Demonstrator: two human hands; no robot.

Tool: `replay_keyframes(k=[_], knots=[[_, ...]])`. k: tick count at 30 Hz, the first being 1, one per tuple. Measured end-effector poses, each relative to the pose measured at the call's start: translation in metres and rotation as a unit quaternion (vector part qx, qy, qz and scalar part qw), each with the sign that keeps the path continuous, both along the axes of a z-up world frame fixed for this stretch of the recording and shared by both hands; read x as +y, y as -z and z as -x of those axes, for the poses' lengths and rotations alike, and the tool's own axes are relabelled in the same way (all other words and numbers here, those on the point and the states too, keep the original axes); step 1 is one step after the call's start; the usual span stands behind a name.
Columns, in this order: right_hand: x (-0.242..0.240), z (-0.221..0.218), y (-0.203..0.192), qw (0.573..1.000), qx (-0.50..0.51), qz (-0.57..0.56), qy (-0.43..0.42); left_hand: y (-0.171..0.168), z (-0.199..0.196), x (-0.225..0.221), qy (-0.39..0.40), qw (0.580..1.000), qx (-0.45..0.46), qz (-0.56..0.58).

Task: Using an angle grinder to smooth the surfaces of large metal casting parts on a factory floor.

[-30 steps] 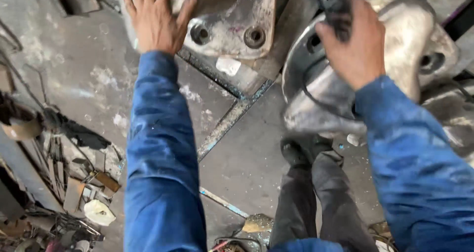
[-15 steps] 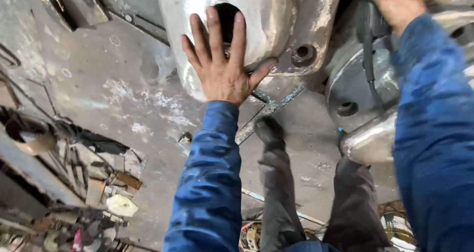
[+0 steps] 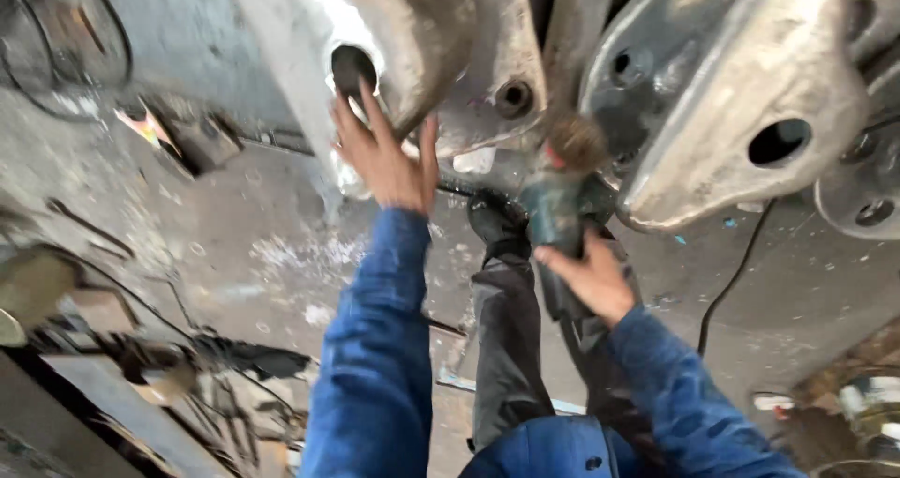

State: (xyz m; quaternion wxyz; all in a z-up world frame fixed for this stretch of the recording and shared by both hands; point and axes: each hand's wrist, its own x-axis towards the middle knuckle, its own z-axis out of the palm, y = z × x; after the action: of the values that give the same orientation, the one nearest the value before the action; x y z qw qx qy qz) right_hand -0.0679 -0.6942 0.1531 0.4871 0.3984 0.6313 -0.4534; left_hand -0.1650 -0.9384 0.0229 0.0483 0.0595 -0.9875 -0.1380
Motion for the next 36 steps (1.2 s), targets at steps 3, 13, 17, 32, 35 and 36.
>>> replay_keyframes(k=[3,13,17,32,35,36], knots=[[0.007,-0.059,0.040,0.999,-0.016,0.019,-0.032,0.002,-0.129,0.051,0.044,0.987,0.154,-0.008],[0.056,-0.105,0.035,0.957,0.174,-0.016,-0.233,-0.108,-0.191,0.197,-0.472,0.571,-0.461,-0.489],[0.096,-0.046,-0.008,0.975,0.203,0.088,-0.018,-0.102,-0.199,0.166,-0.488,0.477,-0.379,-0.625],[0.077,0.089,0.138,0.922,0.079,0.060,0.375,-0.101,-0.093,0.166,-0.347,0.403,-0.354,-0.769],[0.083,0.099,0.140,0.922,0.089,0.083,0.369,-0.103,-0.083,0.170,-0.351,0.335,-0.367,-0.794],[0.082,0.104,0.141,0.929,0.100,0.071,0.348,-0.106,-0.076,0.173,-0.358,0.345,-0.378,-0.781]])
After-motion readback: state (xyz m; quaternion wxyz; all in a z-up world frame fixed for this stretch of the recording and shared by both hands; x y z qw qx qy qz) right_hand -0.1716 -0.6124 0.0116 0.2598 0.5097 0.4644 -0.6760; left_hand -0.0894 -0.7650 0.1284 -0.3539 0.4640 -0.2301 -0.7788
